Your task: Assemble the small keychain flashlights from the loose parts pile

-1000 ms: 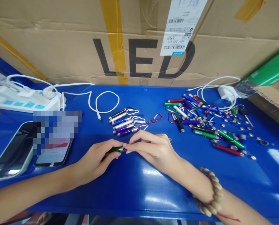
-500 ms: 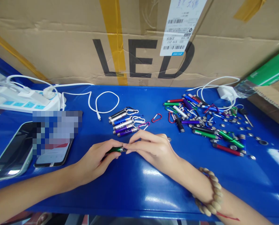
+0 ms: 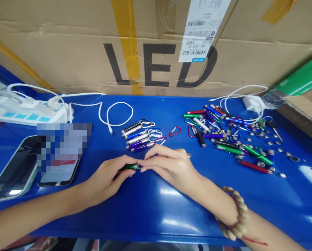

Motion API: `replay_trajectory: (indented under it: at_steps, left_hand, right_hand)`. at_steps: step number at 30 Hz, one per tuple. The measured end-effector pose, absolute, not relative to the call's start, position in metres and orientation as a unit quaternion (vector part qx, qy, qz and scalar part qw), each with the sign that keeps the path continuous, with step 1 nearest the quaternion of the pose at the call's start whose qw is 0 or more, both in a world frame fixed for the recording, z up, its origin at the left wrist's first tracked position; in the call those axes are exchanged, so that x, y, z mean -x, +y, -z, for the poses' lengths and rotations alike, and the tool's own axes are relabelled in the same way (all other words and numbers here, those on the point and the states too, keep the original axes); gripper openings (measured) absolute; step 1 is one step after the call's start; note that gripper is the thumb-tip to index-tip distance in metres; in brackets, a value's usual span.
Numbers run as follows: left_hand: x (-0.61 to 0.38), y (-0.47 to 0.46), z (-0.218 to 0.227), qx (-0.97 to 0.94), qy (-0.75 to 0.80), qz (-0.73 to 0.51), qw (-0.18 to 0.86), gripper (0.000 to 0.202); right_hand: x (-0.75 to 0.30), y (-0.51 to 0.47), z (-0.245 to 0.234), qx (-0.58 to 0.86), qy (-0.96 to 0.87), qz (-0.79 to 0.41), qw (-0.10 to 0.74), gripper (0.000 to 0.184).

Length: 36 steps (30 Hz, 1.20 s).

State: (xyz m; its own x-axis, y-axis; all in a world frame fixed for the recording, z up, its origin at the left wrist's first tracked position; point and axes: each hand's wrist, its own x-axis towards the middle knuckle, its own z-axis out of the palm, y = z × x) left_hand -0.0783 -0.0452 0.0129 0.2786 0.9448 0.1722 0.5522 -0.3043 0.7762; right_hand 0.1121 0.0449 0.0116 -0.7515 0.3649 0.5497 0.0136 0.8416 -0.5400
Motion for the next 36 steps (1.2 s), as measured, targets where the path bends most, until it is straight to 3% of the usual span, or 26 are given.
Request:
replay_trajectory:
  at_steps: [15, 22, 30, 36]
  left_hand:
    - [0.079, -0.047, -0.013, -0.738, 0.508, -0.321, 0.306, 0.016]
    - [0.078, -0.047, -0.009, -0.744, 0.520, -0.313, 0.282, 0.008]
    - [0.080, -0.048, -0.003, -0.765, 0.501, -0.329, 0.236, 0.009]
    - [0.080, -0.048, 0.001, -0.776, 0.492, -0.357, 0.171, 0.010]
  right_hand:
    - [-0.110, 0.044, -0.015, 0.113, -0.895, -0.276, 0.332, 0.014]
    - [-0.100, 0.040, -0.015, 0.178, -0.839, -0.395, 0.328, 0.007]
    - [-0.092, 0.035, -0.016, 0.313, -0.743, -0.538, 0.245, 0.027]
    - [-0.089, 0.032, -0.023, 0.375, -0.681, -0.597, 0.198, 0.027]
